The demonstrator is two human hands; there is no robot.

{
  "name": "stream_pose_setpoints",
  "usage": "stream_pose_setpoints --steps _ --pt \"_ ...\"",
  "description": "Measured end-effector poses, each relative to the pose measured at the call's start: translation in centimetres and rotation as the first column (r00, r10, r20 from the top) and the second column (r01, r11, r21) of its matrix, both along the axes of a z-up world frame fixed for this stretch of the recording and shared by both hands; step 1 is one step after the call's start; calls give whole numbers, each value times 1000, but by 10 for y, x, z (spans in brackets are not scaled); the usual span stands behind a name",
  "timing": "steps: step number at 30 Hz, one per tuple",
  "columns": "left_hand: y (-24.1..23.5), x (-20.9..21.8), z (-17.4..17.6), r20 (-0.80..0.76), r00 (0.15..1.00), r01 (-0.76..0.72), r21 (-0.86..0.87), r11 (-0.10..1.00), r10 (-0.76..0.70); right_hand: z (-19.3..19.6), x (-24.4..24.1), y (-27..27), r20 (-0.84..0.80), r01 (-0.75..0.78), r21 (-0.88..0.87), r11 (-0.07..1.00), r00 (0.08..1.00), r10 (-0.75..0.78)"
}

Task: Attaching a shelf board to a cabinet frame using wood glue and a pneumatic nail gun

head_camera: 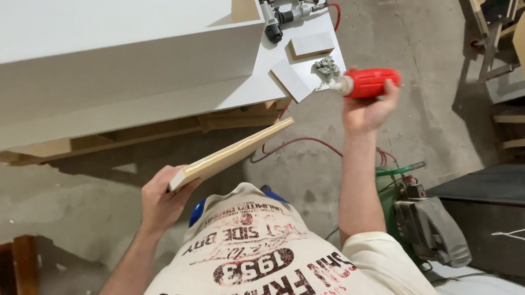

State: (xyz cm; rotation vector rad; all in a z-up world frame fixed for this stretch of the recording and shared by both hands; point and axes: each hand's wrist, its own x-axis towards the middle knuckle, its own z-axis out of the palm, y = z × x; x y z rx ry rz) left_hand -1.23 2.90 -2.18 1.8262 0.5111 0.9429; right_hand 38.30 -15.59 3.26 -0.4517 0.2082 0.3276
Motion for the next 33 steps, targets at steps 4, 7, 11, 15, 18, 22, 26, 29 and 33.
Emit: stream_pose_setpoints --steps 4,7,11,15,18,22,26,29,33 --pt "11 -3 -6 -38 999 -28 13 1000 29 -90 20 16 -220 -336 9 942 918 330" --pt "13 6 0 -65 997 -49 -8 999 49 -162 52 42 -269 -552 6 834 802 533" --pt "14 27 12 -86 993 -84 20 996 86 -194 106 121 -363 -519 -17 855 800 478" --pt "10 51 11 -118 993 14 108 994 -1 -316 206 200 -429 -727 223 650 526 734" --pt "0 80 26 -123 990 -56 117 992 70 -326 222 248 -454 -804 293 518 360 815" --pt "-19 107 41 -266 927 -260 48 964 263 -296 207 280 -542 -928 174 329 189 819" --pt "-34 121 35 -399 840 -365 88 927 368 -297 213 308 -650 -952 54 301 195 735" --pt "-43 143 45 -456 757 -507 43 861 468 -312 217 320 -683 -943 16 332 232 693" --pt "-50 152 49 -787 469 -660 -11 751 400 -296 212 310 -650 -961 -24 275 224 726"
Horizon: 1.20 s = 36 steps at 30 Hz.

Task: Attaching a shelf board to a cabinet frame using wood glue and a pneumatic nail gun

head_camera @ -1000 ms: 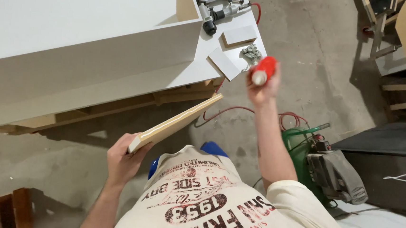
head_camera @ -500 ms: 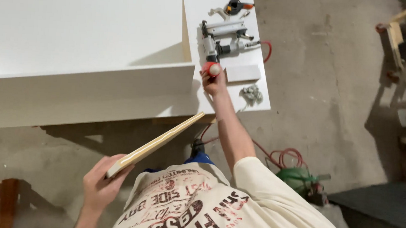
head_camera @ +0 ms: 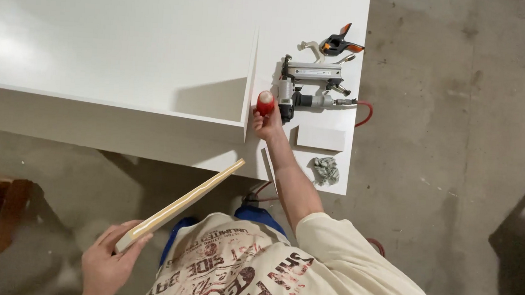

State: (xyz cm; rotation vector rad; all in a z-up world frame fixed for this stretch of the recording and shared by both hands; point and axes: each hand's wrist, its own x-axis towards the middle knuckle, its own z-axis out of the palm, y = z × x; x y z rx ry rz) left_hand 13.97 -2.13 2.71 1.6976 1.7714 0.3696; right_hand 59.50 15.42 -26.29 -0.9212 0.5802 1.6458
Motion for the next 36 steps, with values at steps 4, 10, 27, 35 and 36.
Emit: stream_pose_setpoints --steps 4,10,27,35,36 --pt "-5 9 1 34 996 -80 -4 997 80 51 -4 -43 156 -10 -25 1000 988 13" --pt "-15 -14 -25 -102 991 103 237 966 -81 84 98 -75 698 -347 -668 659 -600 392" --pt "-3 -73 -50 -97 992 92 149 985 -78 62 212 -67 188 -164 -958 237 -979 81" --pt "26 -138 -84 38 974 201 317 927 -224 156 222 -206 102 81 -839 539 -948 300" --pt "29 -147 -78 103 971 184 261 948 -217 172 212 -228 98 161 -849 503 -888 449"
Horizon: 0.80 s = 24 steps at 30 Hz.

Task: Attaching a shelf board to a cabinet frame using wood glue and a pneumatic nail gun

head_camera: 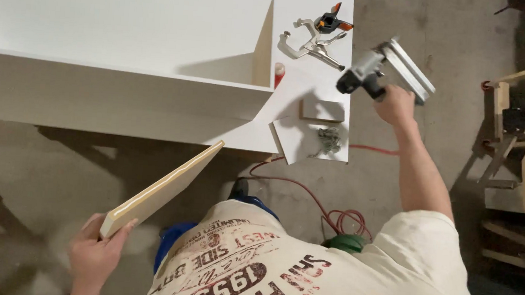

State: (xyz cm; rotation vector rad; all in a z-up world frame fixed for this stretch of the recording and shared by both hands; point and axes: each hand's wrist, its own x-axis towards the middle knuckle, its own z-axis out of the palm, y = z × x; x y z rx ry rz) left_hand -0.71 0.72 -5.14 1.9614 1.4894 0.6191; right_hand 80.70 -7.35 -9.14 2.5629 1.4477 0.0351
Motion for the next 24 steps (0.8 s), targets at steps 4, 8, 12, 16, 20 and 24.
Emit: stream_pose_setpoints --steps 4,8,12,16,20,24 --pt "6 -53 11 109 975 -156 -291 944 195 42 -76 -74 -141 376 59 925 920 -366" --pt "12 -139 -16 113 983 -138 -81 987 146 76 -247 -120 -359 582 -95 807 736 -573" --pt "21 -212 -32 128 985 -141 189 972 118 70 -404 -114 -543 591 -106 800 639 -544" --pt "35 -269 -20 69 968 -250 158 955 242 57 -534 -65 -747 382 -301 874 475 -465" --pt "68 -321 -14 235 908 -399 240 885 346 42 -634 24 -885 211 -214 954 370 -281" --pt "106 -376 5 239 867 -491 253 834 438 -11 -703 130 -945 -117 -120 986 319 -78"
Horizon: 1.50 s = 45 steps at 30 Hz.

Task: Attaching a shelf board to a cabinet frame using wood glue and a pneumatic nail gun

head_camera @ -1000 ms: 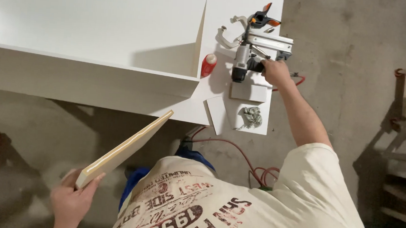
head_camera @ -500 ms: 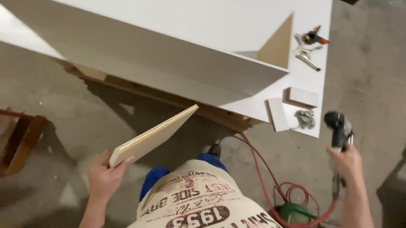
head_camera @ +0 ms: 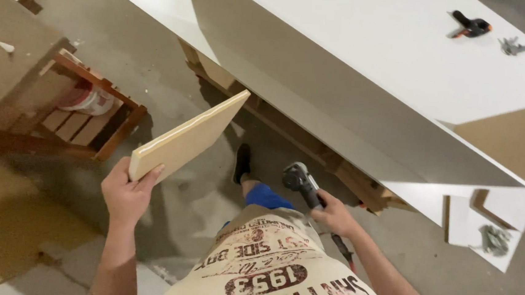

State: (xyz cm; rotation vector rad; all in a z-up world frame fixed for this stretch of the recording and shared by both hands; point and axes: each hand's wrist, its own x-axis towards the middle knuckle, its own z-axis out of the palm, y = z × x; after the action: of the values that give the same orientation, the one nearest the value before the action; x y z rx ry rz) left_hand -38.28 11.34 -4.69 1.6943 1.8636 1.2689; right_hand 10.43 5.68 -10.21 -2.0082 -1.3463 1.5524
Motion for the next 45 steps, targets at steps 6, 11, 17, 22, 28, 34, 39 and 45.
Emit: stream_pose_setpoints --steps 6,11,17,22,28,34,39,45 --pt "98 -89 25 -112 989 -87 127 988 101 -35 -125 181 -121 -280 200 939 944 307" --pt "218 -153 43 -143 983 -82 225 971 116 -17 -241 311 -173 -405 392 826 849 499" --pt "349 -202 61 -218 972 -42 223 974 91 -66 -341 408 -83 -432 576 694 814 575" --pt "484 -224 60 -292 954 129 215 968 -63 -67 -396 474 -104 -344 632 694 850 517" --pt "641 -228 43 -268 851 496 134 858 -451 -136 -464 545 -23 -279 646 711 923 383" --pt "726 -202 59 -200 730 665 -10 747 -653 -134 -494 587 69 -291 649 703 943 326" --pt "757 -169 59 -90 637 767 -35 641 -766 -180 -491 622 244 -342 652 677 940 240" --pt "768 -128 53 -106 535 837 -66 543 -838 -218 -479 624 341 -364 706 607 927 158"
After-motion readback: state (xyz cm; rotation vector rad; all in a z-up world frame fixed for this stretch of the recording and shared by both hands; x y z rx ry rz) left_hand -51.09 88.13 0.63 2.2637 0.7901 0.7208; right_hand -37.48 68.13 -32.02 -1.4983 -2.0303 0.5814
